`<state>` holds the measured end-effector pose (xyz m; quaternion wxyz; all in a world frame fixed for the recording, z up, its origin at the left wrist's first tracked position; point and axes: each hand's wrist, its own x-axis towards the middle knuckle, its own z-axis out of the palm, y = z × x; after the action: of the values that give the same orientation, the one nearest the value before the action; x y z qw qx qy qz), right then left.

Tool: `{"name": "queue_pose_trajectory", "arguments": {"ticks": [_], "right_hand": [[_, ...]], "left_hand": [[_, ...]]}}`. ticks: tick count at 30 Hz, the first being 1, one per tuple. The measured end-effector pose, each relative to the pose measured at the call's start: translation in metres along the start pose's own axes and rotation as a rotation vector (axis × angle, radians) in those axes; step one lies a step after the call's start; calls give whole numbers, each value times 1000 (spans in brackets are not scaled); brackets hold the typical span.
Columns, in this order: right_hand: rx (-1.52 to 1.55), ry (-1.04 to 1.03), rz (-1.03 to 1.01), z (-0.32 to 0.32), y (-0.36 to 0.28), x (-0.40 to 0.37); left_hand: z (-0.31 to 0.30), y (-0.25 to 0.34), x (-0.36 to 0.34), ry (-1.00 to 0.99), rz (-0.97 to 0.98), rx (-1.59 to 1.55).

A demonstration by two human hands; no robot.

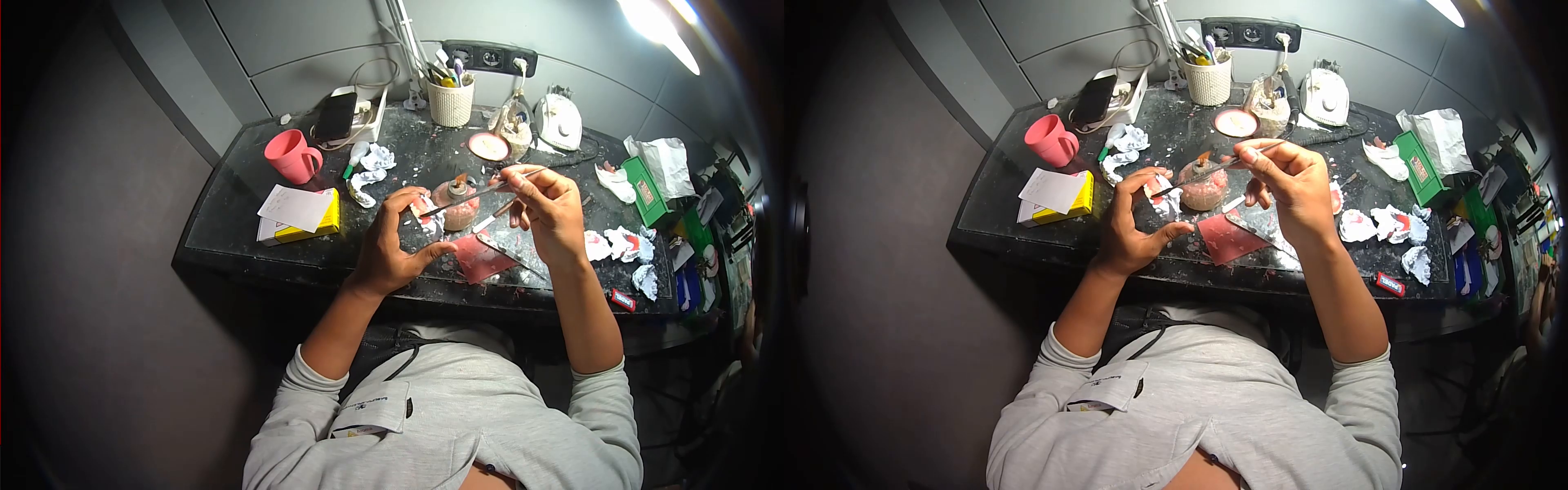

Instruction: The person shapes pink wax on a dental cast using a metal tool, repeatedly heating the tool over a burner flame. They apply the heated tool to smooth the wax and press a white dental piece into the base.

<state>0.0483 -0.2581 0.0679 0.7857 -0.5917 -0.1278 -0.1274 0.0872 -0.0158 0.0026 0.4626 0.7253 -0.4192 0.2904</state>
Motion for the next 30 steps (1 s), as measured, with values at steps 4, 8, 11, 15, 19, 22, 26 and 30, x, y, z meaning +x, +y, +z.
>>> {"name": "queue_pose_trajectory", "arguments": {"ticks": [4,8,11,15,19,22,26,30], "right_hand": [[6,2,32,-1,2,1],[10,11,33,-3,5,2],[32,6,66,-3,6,2],[27,-28,112,-7,7,2],[53,-46,145,-10,6,2],[48,-3,123,-6,6,3],[64,66,49,-10,3,6],[-126,197,-34,-20,-1,10]], "left_hand": [[0,2,-1,-7,-41,-56],[0,0,0,-14,17,-73],[2,-1,0,-15,27,-105],[2,-4,-2,-24,35,-140],[3,-3,-2,-32,53,-170],[4,-4,-4,-27,47,-179],[2,-1,-2,-28,34,-175],[3,-3,-1,3,29,-135]]}}
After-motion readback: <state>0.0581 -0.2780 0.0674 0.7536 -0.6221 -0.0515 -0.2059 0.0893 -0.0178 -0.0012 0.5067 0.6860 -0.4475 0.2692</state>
